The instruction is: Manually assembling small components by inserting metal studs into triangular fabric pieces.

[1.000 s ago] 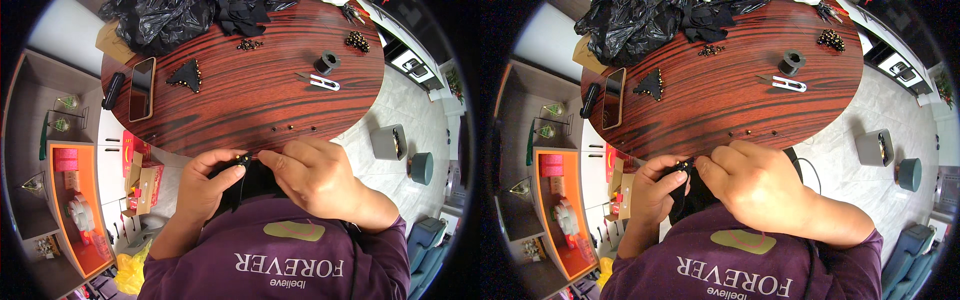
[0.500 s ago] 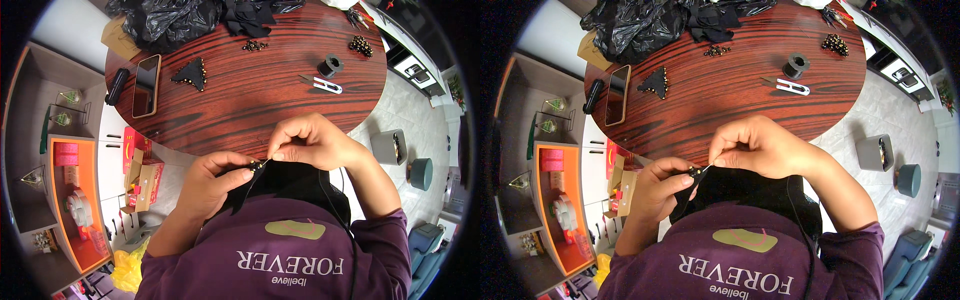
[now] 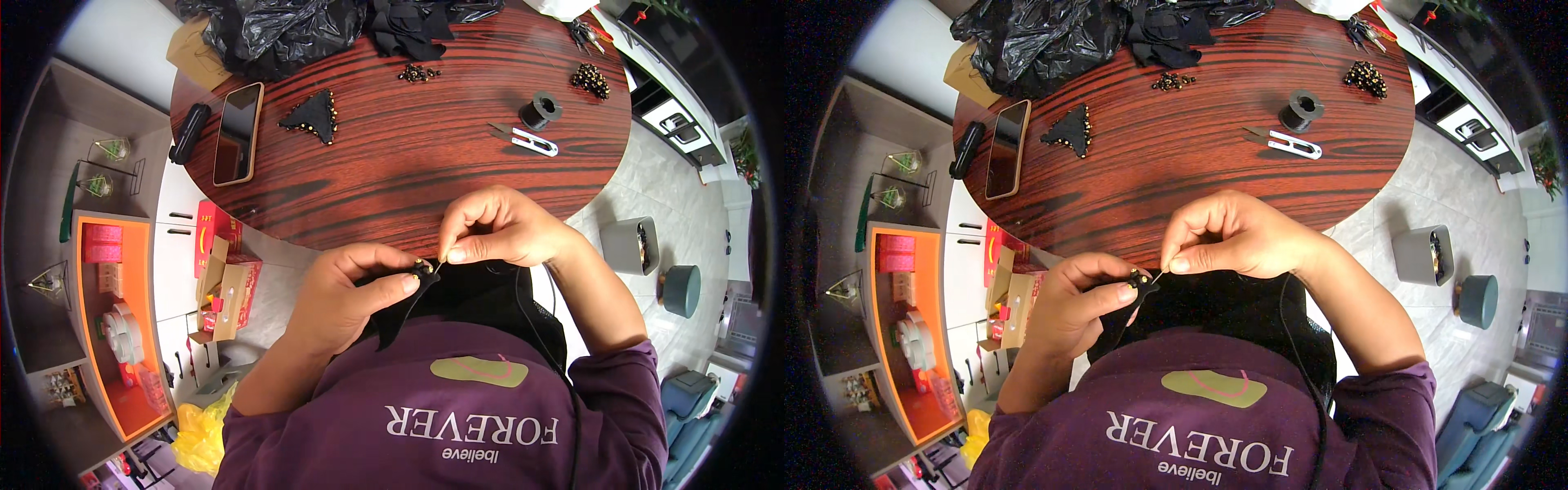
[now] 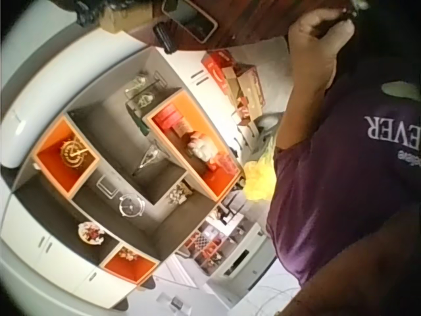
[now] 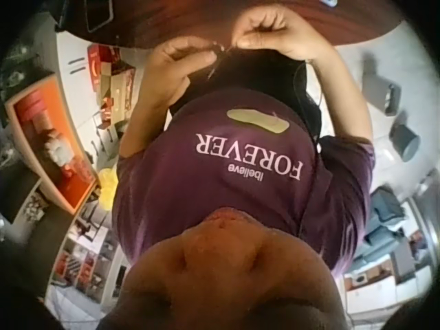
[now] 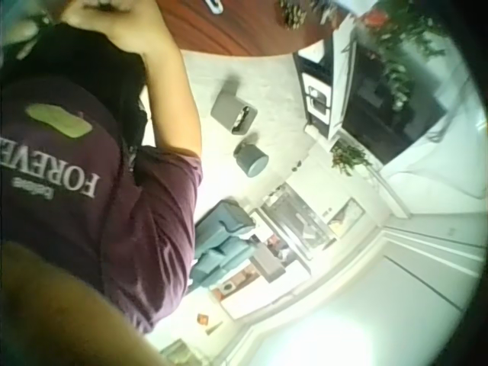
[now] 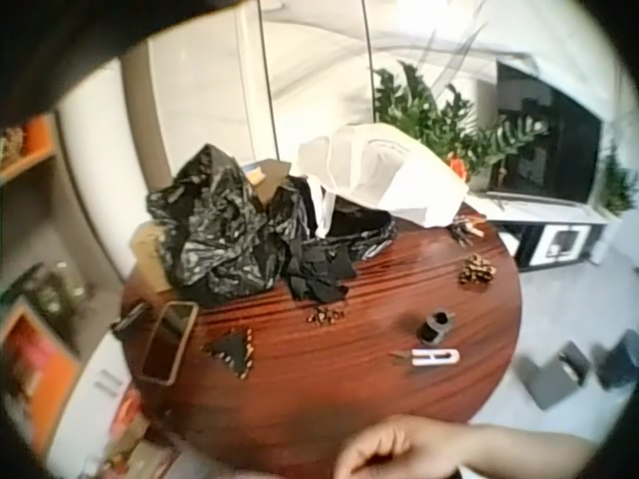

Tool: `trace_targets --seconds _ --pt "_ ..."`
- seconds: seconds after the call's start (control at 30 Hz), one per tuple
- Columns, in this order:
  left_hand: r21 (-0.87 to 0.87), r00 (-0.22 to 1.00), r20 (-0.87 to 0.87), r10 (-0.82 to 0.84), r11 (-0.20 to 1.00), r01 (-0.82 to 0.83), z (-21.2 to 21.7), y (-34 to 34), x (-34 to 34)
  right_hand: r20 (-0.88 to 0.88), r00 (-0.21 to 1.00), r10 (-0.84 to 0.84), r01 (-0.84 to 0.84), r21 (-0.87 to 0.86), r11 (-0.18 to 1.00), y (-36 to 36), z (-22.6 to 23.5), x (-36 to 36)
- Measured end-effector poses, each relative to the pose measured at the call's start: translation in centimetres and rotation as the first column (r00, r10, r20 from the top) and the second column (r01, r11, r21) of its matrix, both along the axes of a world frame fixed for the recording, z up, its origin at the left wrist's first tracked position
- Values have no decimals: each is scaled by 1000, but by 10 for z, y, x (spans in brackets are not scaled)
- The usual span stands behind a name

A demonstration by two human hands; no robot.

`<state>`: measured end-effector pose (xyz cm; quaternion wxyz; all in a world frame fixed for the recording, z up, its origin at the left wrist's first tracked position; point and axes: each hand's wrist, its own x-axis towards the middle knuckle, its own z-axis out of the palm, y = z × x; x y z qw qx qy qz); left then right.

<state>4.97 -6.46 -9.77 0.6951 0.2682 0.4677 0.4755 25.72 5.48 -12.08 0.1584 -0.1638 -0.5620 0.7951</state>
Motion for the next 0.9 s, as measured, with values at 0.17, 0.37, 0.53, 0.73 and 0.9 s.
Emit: trace_targets --seconds 0.17,0.37,0.53,0.73,0.9 --pt "4 998 -65 2 1000 -1 1 0 -2 14 999 -38 38 32 999 -5 3 -1" --pt "13 996 -86 -18 1000 19 3 -2 -5 -36 997 -62 59 -78 995 -10 2 -6" --pt "36 996 -69 -49 998 52 3 -4 -8 -62 998 -27 20 -116 993 -13 -3 -8" --pt "41 997 -70 -41 998 43 3 -6 -11 -75 997 -33 17 -202 979 -18 -10 -11" --pt "17 998 -56 -28 999 29 5 -8 -13 -25 998 -58 55 -121 991 -20 -5 -12"
